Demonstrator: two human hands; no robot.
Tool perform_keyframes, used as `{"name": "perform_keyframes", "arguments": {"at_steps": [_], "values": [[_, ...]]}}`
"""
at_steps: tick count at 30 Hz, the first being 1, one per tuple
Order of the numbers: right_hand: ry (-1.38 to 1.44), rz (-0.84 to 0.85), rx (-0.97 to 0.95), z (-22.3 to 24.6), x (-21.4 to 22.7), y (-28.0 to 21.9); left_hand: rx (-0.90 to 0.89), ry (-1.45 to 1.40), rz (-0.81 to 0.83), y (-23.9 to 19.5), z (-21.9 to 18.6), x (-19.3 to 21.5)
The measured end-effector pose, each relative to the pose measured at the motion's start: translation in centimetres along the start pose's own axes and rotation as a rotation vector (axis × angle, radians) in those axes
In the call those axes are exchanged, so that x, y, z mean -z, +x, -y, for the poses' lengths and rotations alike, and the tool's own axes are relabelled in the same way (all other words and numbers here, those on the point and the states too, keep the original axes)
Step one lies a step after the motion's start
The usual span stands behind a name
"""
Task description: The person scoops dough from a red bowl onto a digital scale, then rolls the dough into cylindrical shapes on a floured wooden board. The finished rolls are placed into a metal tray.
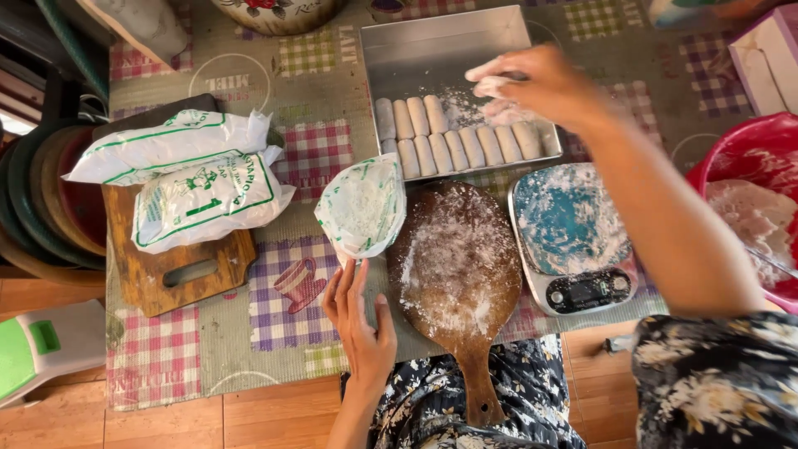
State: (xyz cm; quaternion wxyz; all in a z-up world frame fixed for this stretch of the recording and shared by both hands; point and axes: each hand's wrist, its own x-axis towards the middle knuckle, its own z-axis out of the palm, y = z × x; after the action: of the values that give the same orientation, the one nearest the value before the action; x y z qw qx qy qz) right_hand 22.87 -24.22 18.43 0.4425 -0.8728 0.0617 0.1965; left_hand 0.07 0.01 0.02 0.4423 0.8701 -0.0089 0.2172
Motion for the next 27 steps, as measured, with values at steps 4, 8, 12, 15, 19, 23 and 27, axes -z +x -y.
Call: {"name": "perform_keyframes", "arguments": {"at_steps": [4, 8, 12, 15, 19, 23, 27], "values": [[-0.270, -0.069, -0.101, 1.5, 3.5, -9.0, -0.014, -0.007, -0.001, -0.1, 0.0, -0.1], [-0.267, -0.130, -0.139, -3.7, 6.3, -14.2, -0.105, 0.045, -0.019, -0.3, -0.4, 0.1], [-0.169, -0.099, 0.041, -11.4, 8.6, -17.7, -0.233, 0.034, 0.042, -0.1, -2.7, -0.1], [-0.132, -0.310, -0.055, -15.6, 10.1, -20.2, -0.303, -0.008, 0.119, -0.3, -5.4, -1.6], [-0.348, -0.504, 0.076, -18.7, 12.4, -21.5, -0.350, -0.111, 0.200, -0.1, -10.3, -4.9], [-0.665, -0.332, -0.375, -22.7, 13.3, -21.1, -0.532, -0.202, 0.413, 0.3, -15.7, -8.6], [-0.648, -0.201, -0.426, -24.2, 12.8, -21.1, -0.619, -0.066, 0.706, -0.6, -19.5, -12.7]]}}
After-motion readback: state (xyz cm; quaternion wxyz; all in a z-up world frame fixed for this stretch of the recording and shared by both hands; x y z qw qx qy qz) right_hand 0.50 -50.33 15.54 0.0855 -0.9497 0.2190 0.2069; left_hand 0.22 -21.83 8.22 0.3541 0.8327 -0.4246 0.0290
